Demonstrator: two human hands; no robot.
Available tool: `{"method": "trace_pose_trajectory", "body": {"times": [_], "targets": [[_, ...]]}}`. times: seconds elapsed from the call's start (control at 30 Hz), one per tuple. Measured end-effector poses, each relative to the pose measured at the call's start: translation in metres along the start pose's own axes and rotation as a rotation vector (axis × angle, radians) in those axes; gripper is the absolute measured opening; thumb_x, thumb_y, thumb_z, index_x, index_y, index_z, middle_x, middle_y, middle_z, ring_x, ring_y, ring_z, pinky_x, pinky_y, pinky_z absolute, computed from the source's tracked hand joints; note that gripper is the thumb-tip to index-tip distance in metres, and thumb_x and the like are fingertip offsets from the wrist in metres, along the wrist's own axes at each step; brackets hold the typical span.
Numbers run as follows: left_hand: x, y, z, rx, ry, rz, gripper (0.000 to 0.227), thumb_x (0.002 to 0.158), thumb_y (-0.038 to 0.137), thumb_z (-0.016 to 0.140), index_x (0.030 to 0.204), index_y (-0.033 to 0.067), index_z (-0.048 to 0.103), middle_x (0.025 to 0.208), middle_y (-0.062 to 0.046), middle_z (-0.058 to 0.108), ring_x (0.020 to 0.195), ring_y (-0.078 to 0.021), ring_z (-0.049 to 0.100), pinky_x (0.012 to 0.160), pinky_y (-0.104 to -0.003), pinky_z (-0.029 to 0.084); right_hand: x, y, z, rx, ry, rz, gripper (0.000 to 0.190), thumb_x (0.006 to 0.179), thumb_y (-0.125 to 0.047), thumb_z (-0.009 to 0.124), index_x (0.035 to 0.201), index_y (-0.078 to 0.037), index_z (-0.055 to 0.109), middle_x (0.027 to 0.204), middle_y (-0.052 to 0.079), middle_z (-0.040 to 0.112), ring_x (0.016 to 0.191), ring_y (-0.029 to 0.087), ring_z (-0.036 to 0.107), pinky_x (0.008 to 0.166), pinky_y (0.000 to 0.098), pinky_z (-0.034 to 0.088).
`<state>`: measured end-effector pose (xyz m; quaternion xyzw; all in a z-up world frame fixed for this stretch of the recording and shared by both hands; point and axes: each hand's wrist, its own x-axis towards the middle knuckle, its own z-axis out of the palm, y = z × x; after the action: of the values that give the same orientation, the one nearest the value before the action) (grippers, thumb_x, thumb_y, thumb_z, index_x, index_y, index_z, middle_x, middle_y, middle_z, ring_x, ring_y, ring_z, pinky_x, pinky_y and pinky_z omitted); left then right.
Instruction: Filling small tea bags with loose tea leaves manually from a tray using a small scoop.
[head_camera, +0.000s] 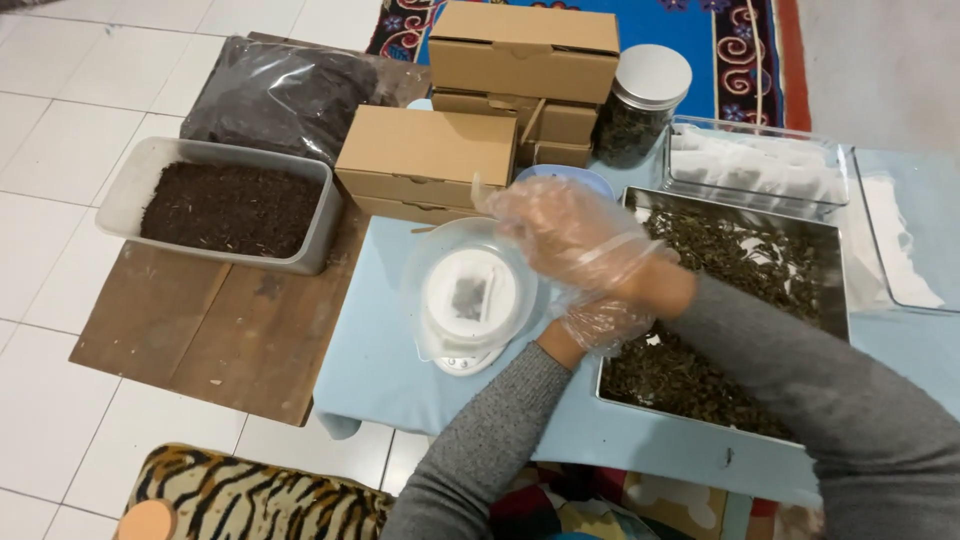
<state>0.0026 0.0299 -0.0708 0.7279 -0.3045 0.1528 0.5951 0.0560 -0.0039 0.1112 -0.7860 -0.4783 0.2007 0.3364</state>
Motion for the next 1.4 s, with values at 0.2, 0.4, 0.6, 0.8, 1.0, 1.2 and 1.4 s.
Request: {"method": "trace_pose_trajectory", "body": {"times": [0.2, 0.4, 0.6, 0.8, 1.0, 1.2, 1.4], "targets": [[-0.066, -0.045, -0.024, -0.208, -0.02, -0.021, 0.046, 0.105, 0.042, 0.041, 0.115, 0.0031, 0.065, 0.102, -0.019, 0.067, 0.086, -0.0365, 0.063, 0.073, -0.05, 0.049, -0.043, 0.108, 0.022, -3.162, 1.005, 0.332, 0.074, 0.108, -0.022, 0.053, 0.163, -0.004, 0.006, 0.165, 0.015, 0.012, 0.149, 0.031, 0.019, 0.124, 0.0472, 0.028], [-0.081, -0.046, 0.004, -0.409, -0.044, -0.054, 0.048, 0.106, 0.044, 0.04, 0.115, 0.004, 0.065, 0.102, -0.018, 0.067, 0.086, -0.0358, 0.062, 0.074, -0.05, 0.048, -0.026, 0.025, 0.105, -1.342, 0.789, 1.263, 0.079, 0.121, -0.023, 0.054, 0.162, -0.031, -0.013, 0.164, 0.004, -0.012, 0.152, 0.033, 0.017, 0.123, 0.0506, 0.031], [-0.094, -0.047, 0.006, -0.603, -0.054, -0.084, 0.049, 0.106, 0.046, 0.039, 0.115, 0.005, 0.065, 0.102, -0.017, 0.066, 0.086, -0.0351, 0.061, 0.075, -0.049, 0.048, -0.028, 0.053, 0.058, -1.266, 0.737, 1.325, 0.08, 0.118, -0.015, 0.057, 0.164, -0.028, -0.008, 0.164, 0.005, -0.007, 0.151, 0.034, 0.017, 0.122, 0.0523, 0.027], [-0.102, -0.039, -0.003, -0.797, -0.075, -0.113, 0.05, 0.106, 0.048, 0.039, 0.115, 0.0059, 0.065, 0.103, -0.016, 0.066, 0.086, -0.0344, 0.061, 0.076, -0.049, 0.047, -0.041, 0.172, 0.093, -2.088, 0.803, 0.765, 0.09, 0.116, -0.015, 0.059, 0.162, -0.016, -0.018, 0.166, 0.004, -0.02, 0.153, 0.028, -0.01, 0.127, 0.0467, 0.008], [-0.116, -0.037, -0.014, -0.996, -0.09, -0.15, 0.052, 0.106, 0.05, 0.038, 0.116, 0.0068, 0.065, 0.103, -0.015, 0.065, 0.086, -0.0337, 0.06, 0.077, -0.049, 0.046, -0.056, 0.198, 0.036, -1.018, 0.419, -0.044, 0.065, 0.103, -0.027, 0.055, 0.158, -0.019, 0.02, 0.162, -0.001, 0.023, 0.148, 0.018, 0.021, 0.124, 0.0395, 0.016], [-0.116, -0.038, -0.001, -1.188, -0.103, -0.184, 0.053, 0.106, 0.052, 0.037, 0.116, 0.0078, 0.065, 0.103, -0.014, 0.065, 0.086, -0.033, 0.059, 0.077, -0.049, 0.045, -0.059, 0.186, 0.036, -2.09, 0.313, 0.019, 0.061, 0.106, -0.031, 0.047, 0.159, -0.018, 0.019, 0.162, 0.0, 0.022, 0.148, 0.018, 0.02, 0.124, 0.0385, 0.013], [-0.02, -0.019, 0.037, -1.381, -0.123, -0.217, 0.054, 0.107, 0.054, 0.036, 0.116, 0.0087, 0.065, 0.104, -0.013, 0.064, 0.086, -0.0323, 0.059, 0.078, -0.048, 0.044, -0.043, 0.134, 0.039, -1.745, 0.662, -0.17, 0.051, 0.114, -0.018, 0.048, 0.158, -0.014, 0.022, 0.158, 0.005, 0.026, 0.144, 0.02, 0.028, 0.123, 0.0398, 0.025]]}}
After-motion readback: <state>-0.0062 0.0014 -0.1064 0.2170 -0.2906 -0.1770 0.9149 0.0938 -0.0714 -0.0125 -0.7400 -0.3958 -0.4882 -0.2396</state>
